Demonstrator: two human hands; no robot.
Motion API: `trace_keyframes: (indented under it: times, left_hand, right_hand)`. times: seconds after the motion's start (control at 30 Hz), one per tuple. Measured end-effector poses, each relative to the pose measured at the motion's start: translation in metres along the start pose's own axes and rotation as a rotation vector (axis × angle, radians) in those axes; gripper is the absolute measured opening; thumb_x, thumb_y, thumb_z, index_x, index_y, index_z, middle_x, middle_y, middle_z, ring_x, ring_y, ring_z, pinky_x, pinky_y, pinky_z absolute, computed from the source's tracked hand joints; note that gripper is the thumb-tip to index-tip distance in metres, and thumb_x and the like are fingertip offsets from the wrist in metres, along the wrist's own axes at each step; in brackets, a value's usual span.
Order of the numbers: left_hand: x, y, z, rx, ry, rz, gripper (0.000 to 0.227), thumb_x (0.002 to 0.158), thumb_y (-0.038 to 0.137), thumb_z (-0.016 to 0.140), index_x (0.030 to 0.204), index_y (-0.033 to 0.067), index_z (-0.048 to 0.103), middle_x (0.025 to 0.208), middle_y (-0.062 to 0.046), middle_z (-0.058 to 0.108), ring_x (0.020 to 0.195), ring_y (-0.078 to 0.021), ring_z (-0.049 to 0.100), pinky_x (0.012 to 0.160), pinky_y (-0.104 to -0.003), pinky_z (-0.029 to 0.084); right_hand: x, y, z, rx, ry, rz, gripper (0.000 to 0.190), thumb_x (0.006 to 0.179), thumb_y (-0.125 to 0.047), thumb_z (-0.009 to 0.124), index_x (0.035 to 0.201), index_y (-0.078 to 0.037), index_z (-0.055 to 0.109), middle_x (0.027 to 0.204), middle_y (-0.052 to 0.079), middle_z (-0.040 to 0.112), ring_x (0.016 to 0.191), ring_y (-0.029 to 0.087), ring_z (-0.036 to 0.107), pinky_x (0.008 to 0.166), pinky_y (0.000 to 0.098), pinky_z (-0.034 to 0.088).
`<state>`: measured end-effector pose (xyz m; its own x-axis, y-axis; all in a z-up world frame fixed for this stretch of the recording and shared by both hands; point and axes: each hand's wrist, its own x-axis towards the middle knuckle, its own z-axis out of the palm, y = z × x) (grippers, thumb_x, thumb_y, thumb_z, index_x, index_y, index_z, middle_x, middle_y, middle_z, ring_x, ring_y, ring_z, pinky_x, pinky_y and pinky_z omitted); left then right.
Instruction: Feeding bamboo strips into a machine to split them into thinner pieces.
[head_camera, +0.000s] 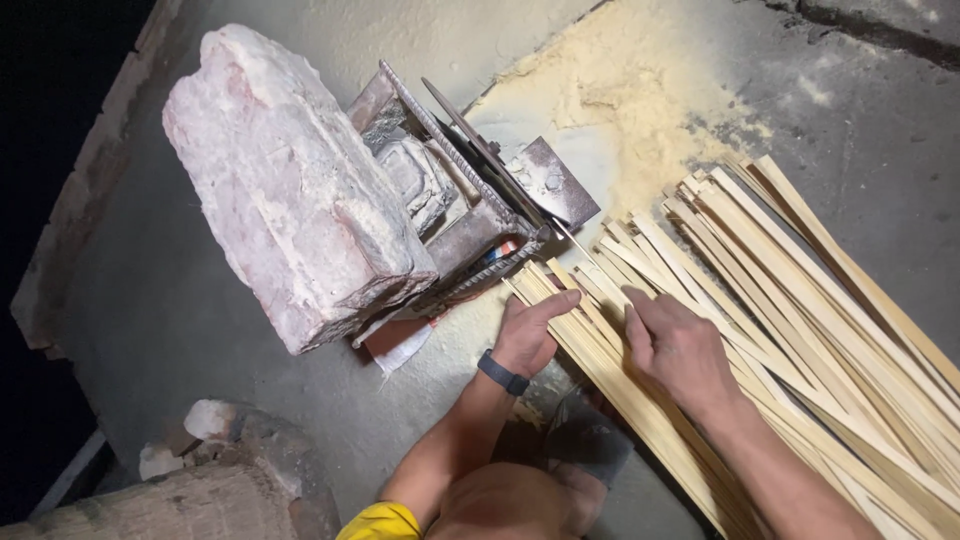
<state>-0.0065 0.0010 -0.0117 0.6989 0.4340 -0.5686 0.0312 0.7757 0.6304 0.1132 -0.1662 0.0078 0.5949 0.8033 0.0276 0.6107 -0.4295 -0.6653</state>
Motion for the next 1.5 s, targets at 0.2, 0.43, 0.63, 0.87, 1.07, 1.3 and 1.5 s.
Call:
trace_keyframes:
  times: [0.2, 0.43, 0.63, 0.87, 1.07, 1.3, 1.5]
  left_hand:
    - [0.006, 0.010, 0.003, -0.054, 0.052, -0.012, 0.038, 0.088, -0.003, 0.070, 0.125, -0.0032, 0.061, 0.117, -0.016, 0.070, 0.109, -0.0257, 0.068, 0.098, -0.038, 0.057]
    - [0.014, 0.006, -0.002, -0.102, 0.044, 0.021, 0.030, 0.089, -0.004, 0.071, 0.118, -0.0009, 0.063, 0.111, -0.011, 0.070, 0.102, -0.0214, 0.068, 0.092, -0.035, 0.057]
    - [0.013, 0.008, 0.003, -0.105, -0.019, 0.013, 0.022, 0.090, 0.000, 0.075, 0.108, 0.0032, 0.062, 0.095, -0.014, 0.067, 0.084, -0.0237, 0.069, 0.079, -0.039, 0.061]
    - [0.009, 0.016, 0.013, -0.112, -0.039, -0.023, 0.032, 0.090, 0.002, 0.075, 0.118, -0.0008, 0.059, 0.102, -0.015, 0.069, 0.089, -0.0239, 0.069, 0.083, -0.038, 0.060]
    - [0.006, 0.016, 0.009, 0.010, 0.019, -0.010, 0.048, 0.084, -0.003, 0.072, 0.130, -0.0040, 0.057, 0.113, -0.013, 0.071, 0.105, -0.0207, 0.070, 0.096, -0.032, 0.057]
    - [0.010, 0.003, 0.006, -0.062, 0.025, 0.037, 0.043, 0.085, -0.006, 0.073, 0.126, -0.0086, 0.060, 0.118, -0.018, 0.070, 0.107, -0.0262, 0.069, 0.097, -0.037, 0.056]
    - [0.009, 0.006, 0.007, -0.138, -0.011, -0.034, 0.042, 0.086, -0.004, 0.071, 0.126, -0.0088, 0.059, 0.117, -0.020, 0.070, 0.108, -0.0298, 0.069, 0.098, -0.042, 0.058]
  right_hand:
    - [0.040, -0.027, 0.004, 0.003, -0.057, 0.018, 0.025, 0.100, -0.010, 0.055, 0.115, -0.001, 0.073, 0.078, 0.017, 0.071, 0.049, 0.024, 0.065, 0.043, 0.0333, 0.058]
    - [0.070, -0.052, -0.004, -0.029, -0.163, 0.099, 0.022, 0.102, -0.017, 0.060, 0.103, 0.000, 0.072, 0.079, 0.020, 0.070, 0.057, 0.031, 0.066, 0.055, 0.0435, 0.057]
    - [0.009, -0.033, -0.054, -0.326, 0.213, -0.267, 0.037, 0.090, -0.027, 0.059, 0.111, 0.001, 0.072, 0.083, 0.019, 0.069, 0.065, 0.029, 0.065, 0.055, 0.0404, 0.056]
    - [-0.003, -0.003, 0.000, 0.019, -0.083, 0.067, 0.030, 0.099, -0.013, 0.051, 0.115, -0.004, 0.075, 0.079, 0.014, 0.073, 0.043, 0.017, 0.060, 0.039, 0.0299, 0.049]
    - [0.045, -0.029, 0.003, -0.043, -0.052, -0.018, 0.029, 0.098, -0.012, 0.056, 0.121, -0.001, 0.072, 0.070, 0.014, 0.071, 0.045, 0.017, 0.061, 0.042, 0.0299, 0.053]
    - [0.041, -0.030, -0.007, -0.053, -0.192, 0.115, 0.025, 0.103, -0.021, 0.057, 0.114, -0.005, 0.073, 0.077, 0.015, 0.071, 0.054, 0.024, 0.066, 0.049, 0.0369, 0.057]
    - [-0.016, -0.011, -0.032, -0.100, 0.001, -0.028, 0.034, 0.091, -0.028, 0.062, 0.113, -0.005, 0.074, 0.095, 0.019, 0.073, 0.072, 0.026, 0.069, 0.059, 0.0421, 0.062]
